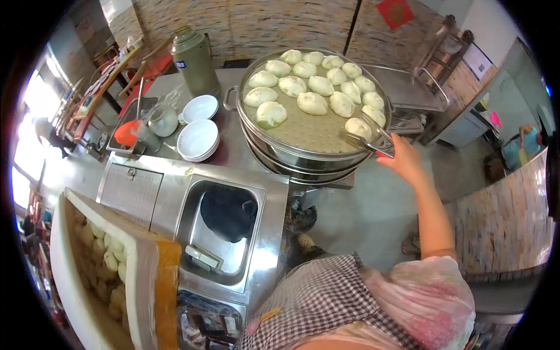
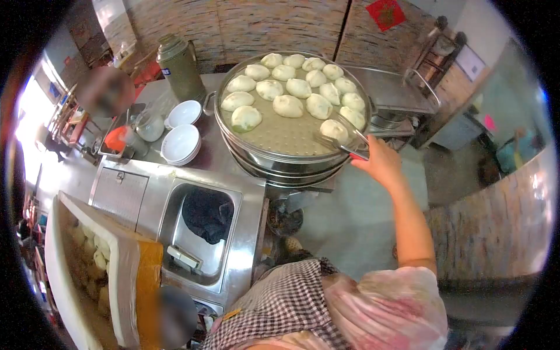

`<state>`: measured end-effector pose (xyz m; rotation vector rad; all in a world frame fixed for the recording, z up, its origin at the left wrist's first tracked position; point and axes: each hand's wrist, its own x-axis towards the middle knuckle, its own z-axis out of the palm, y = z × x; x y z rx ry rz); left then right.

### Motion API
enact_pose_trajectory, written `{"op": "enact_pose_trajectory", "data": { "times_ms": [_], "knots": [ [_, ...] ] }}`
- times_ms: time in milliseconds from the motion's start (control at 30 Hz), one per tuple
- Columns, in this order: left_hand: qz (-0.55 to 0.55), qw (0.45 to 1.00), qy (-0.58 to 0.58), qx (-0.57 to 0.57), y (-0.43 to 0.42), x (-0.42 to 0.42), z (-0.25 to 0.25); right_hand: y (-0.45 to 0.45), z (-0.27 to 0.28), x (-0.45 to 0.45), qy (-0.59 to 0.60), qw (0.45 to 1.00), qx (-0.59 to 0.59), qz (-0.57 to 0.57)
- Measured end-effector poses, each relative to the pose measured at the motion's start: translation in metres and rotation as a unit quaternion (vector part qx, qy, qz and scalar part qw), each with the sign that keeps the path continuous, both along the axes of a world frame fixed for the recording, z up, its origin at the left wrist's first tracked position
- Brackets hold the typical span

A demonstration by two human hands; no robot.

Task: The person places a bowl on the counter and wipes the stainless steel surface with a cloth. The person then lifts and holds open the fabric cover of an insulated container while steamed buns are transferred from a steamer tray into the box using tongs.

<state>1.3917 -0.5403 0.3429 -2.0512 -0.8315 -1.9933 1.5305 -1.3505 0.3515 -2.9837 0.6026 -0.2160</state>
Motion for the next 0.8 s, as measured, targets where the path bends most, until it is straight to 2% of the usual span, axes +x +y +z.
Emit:
{"op": "enact_pose_trajectory", "data": {
  "times_ms": [33, 133, 167, 233, 267, 300, 333, 367, 400, 467, 533, 633, 700, 767, 800],
  "knots": [
    [-0.005, 1.0, 0.013, 0.01, 0.005, -0.001, -0.002, -0.002, -0.001, 0.002, 0.026, 1.0, 0.001, -0.003],
    [0.009, 0.997, 0.059, 0.038, 0.02, -0.03, -0.008, 0.012, 0.014, -0.001, -0.042, 0.996, 0.033, 0.07],
    [0.015, 0.996, 0.076, 0.04, 0.019, -0.034, -0.009, 0.009, 0.01, 0.004, -0.018, 0.999, -0.01, 0.044],
    [0.041, 0.995, 0.086, 0.025, 0.013, -0.039, -0.015, -0.003, 0.003, 0.007, -0.068, 0.978, -0.137, 0.142],
    [0.051, 0.995, 0.08, 0.014, 0.011, -0.036, -0.016, -0.003, 0.008, 0.006, -0.02, 0.978, -0.175, 0.112],
    [0.06, 0.995, 0.074, 0.002, 0.005, -0.031, -0.017, -0.011, 0.008, 0.006, -0.043, 0.975, -0.177, 0.131],
    [0.005, 0.999, 0.037, -0.012, -0.026, -0.02, 0.006, -0.01, 0.008, 0.009, -0.054, 0.971, -0.201, 0.118],
    [-0.008, 1.0, 0.019, -0.023, -0.027, -0.016, 0.004, -0.007, 0.012, 0.014, -0.066, 0.967, -0.23, 0.091],
    [-0.06, 0.997, -0.023, -0.042, -0.02, -0.02, 0.002, 0.007, 0.025, 0.023, -0.084, 0.97, -0.2, 0.109],
    [-0.059, 0.998, -0.016, -0.031, -0.026, -0.019, 0.007, 0.036, 0.039, 0.036, -0.123, 0.972, -0.146, 0.137],
    [-0.062, 0.997, -0.022, -0.041, -0.033, -0.021, 0.011, 0.093, 0.058, 0.056, -0.144, 0.958, -0.051, 0.242],
    [-0.076, 0.994, -0.042, -0.067, -0.035, -0.019, 0.014, 0.203, 0.076, 0.087, -0.139, 0.896, 0.116, 0.405],
    [-0.06, 0.996, -0.018, -0.071, -0.04, -0.021, 0.018, 0.288, 0.096, 0.104, -0.131, 0.821, 0.057, 0.553],
    [-0.073, 0.994, -0.01, -0.076, -0.041, -0.024, 0.021, 0.368, 0.103, 0.119, -0.143, 0.748, 0.011, 0.648],
    [-0.083, 0.994, -0.015, -0.075, -0.043, -0.023, 0.022, 0.408, 0.108, 0.122, -0.129, 0.733, 0.011, 0.668]
  ]
}}
